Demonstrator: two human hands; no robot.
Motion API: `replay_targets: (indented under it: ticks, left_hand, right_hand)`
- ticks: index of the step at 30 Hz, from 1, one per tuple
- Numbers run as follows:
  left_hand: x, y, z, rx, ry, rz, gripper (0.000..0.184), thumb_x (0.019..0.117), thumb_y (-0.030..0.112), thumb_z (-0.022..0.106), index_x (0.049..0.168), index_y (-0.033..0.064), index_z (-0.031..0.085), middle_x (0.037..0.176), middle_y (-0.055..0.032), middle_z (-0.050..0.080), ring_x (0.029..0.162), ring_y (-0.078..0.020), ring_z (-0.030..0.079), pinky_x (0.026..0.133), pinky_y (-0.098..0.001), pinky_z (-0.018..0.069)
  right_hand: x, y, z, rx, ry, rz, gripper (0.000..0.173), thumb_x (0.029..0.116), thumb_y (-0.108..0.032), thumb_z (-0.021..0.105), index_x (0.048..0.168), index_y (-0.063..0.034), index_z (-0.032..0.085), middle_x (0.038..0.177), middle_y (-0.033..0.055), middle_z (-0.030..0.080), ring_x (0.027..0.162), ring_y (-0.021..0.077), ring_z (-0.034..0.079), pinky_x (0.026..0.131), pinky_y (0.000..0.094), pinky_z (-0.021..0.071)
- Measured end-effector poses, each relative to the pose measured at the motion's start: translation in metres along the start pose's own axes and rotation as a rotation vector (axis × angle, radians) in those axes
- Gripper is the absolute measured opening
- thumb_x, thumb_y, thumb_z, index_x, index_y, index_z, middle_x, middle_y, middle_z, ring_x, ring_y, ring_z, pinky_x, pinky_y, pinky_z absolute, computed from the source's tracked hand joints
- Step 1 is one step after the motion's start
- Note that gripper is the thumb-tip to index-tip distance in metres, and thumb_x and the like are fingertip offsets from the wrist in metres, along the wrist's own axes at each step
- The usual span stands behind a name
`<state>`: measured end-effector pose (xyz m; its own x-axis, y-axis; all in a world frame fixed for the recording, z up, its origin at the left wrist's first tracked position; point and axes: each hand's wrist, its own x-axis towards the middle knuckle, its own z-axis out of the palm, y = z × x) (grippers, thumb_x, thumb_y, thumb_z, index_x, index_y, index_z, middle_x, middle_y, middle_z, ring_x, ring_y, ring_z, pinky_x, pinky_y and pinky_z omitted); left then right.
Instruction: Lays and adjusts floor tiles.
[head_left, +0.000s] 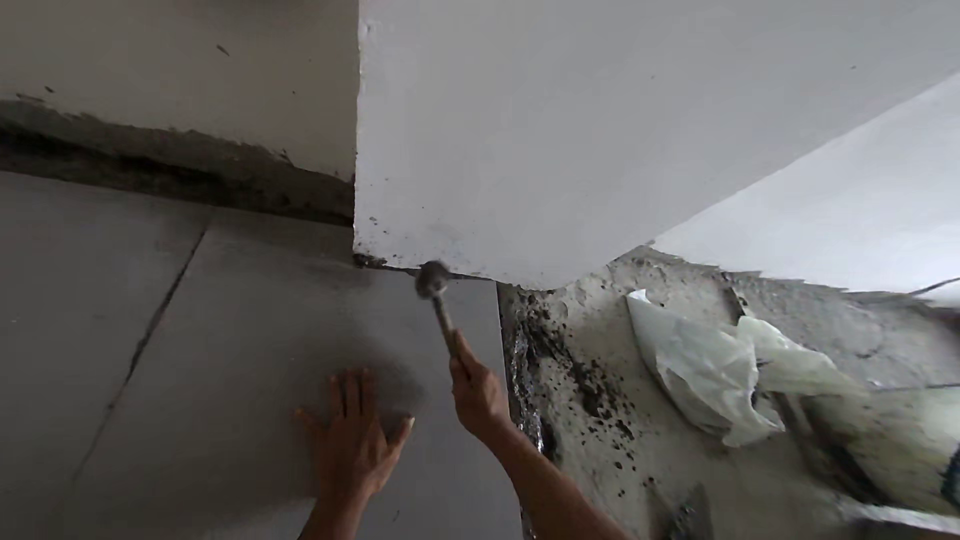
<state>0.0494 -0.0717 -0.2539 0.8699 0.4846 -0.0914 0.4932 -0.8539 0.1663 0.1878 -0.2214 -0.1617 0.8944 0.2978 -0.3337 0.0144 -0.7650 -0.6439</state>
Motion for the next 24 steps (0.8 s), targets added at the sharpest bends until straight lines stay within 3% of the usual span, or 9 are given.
replay_targets:
  ticks: [2, 4, 7, 9, 12, 14, 18, 22, 24]
  left_hand:
    - [0.002, 0.0, 0.0, -0.009, 0.027, 0.007, 0.119, 0.0762, 0.096, 0.025, 0.164, 0.0154, 0.026, 0.169, -0.0115, 0.025, 0.156, -0.0413, 0.018, 0.111, -0.0836, 0.0076]
    - [0.008, 0.0, 0.0, -0.029, 0.039, 0.009, 0.119, 0.077, 0.096, 0.025, 0.163, 0.0143, 0.028, 0.168, -0.0122, 0.027, 0.155, -0.0415, 0.02, 0.11, -0.084, 0.0094]
    - [0.003, 0.0, -0.009, -0.05, -0.11, -0.011, 0.116, 0.0793, 0.094, 0.027, 0.165, 0.0167, 0.018, 0.171, -0.0132, 0.017, 0.157, -0.0411, 0.01, 0.112, -0.0826, 0.0075]
    - [0.002, -0.002, -0.011, -0.051, -0.12, 0.004, 0.117, 0.0795, 0.094, 0.028, 0.165, 0.0152, 0.018, 0.171, -0.014, 0.016, 0.157, -0.0428, 0.007, 0.111, -0.0836, 0.0036]
    - [0.006, -0.001, -0.01, -0.054, -0.079, 0.02, 0.118, 0.0795, 0.094, 0.027, 0.165, 0.0142, 0.017, 0.172, -0.0125, 0.014, 0.157, -0.0429, 0.005, 0.11, -0.0857, 0.0029]
    - [0.007, 0.001, -0.012, -0.051, -0.093, 0.003, 0.117, 0.0795, 0.093, 0.028, 0.165, 0.0145, 0.015, 0.172, -0.011, 0.012, 0.158, -0.0411, 0.003, 0.11, -0.085, 0.0026]
    - [0.008, 0.0, -0.008, -0.05, -0.084, 0.001, 0.119, 0.0783, 0.095, 0.026, 0.166, 0.0154, 0.012, 0.173, -0.0112, 0.01, 0.158, -0.0397, 0.002, 0.111, -0.084, -0.0006]
    - [0.009, 0.0, -0.006, -0.081, -0.075, 0.005, 0.118, 0.0785, 0.094, 0.027, 0.166, 0.0158, 0.013, 0.173, -0.01, 0.009, 0.158, -0.0398, 0.001, 0.11, -0.0852, 0.0008]
    - [0.007, 0.001, -0.009, -0.085, -0.092, 0.008, 0.118, 0.079, 0.094, 0.029, 0.166, 0.0162, 0.012, 0.173, -0.0096, 0.007, 0.159, -0.0388, 0.0, 0.111, -0.0843, -0.0004]
  right_hand:
    - [0.005, -0.009, -0.005, -0.067, -0.012, 0.026, 0.052, 0.1095, -0.036, 0.043, 0.161, -0.0315, 0.037, 0.09, 0.0101, 0.071, 0.074, 0.022, 0.067, 0.075, 0.0448, 0.0583]
    - [0.008, -0.01, -0.007, -0.11, 0.1, -0.066, 0.05, 0.1089, -0.035, 0.044, 0.159, -0.0322, 0.04, 0.082, 0.0087, 0.071, 0.067, 0.0217, 0.066, 0.067, 0.0451, 0.0581]
    - [0.012, 0.01, -0.005, -0.202, 0.073, -0.198, 0.053, 0.1093, -0.033, 0.043, 0.162, -0.0307, 0.034, 0.079, 0.0125, 0.071, 0.062, 0.0274, 0.067, 0.061, 0.0513, 0.0577]
    - [0.022, 0.009, -0.008, -0.258, -0.023, -0.183, 0.052, 0.1102, -0.035, 0.04, 0.161, -0.035, 0.033, 0.089, 0.0134, 0.073, 0.072, 0.0302, 0.07, 0.068, 0.0552, 0.0583]
    - [0.026, -0.006, -0.014, -0.214, 0.112, -0.296, 0.048, 0.1087, -0.034, 0.045, 0.157, -0.0323, 0.044, 0.085, 0.0096, 0.072, 0.065, 0.0246, 0.066, 0.062, 0.0491, 0.0571]
    - [0.026, -0.001, -0.011, -0.202, 0.163, -0.407, 0.049, 0.1082, -0.031, 0.048, 0.157, -0.0279, 0.044, 0.078, 0.0077, 0.07, 0.057, 0.0203, 0.062, 0.055, 0.043, 0.0545]
    - [0.03, -0.001, -0.008, -0.264, 0.017, -0.301, 0.049, 0.108, -0.035, 0.046, 0.157, -0.0313, 0.044, 0.086, 0.0095, 0.073, 0.067, 0.0253, 0.068, 0.064, 0.0515, 0.0578]
    - [0.026, -0.002, -0.007, -0.237, 0.128, -0.472, 0.05, 0.1076, -0.03, 0.049, 0.157, -0.0264, 0.045, 0.087, 0.0086, 0.073, 0.063, 0.0217, 0.066, 0.06, 0.0452, 0.0573]
    - [0.028, 0.005, -0.006, -0.294, 0.037, -0.356, 0.051, 0.1086, -0.034, 0.046, 0.159, -0.0312, 0.04, 0.087, 0.0099, 0.073, 0.068, 0.0263, 0.069, 0.064, 0.0512, 0.0581]
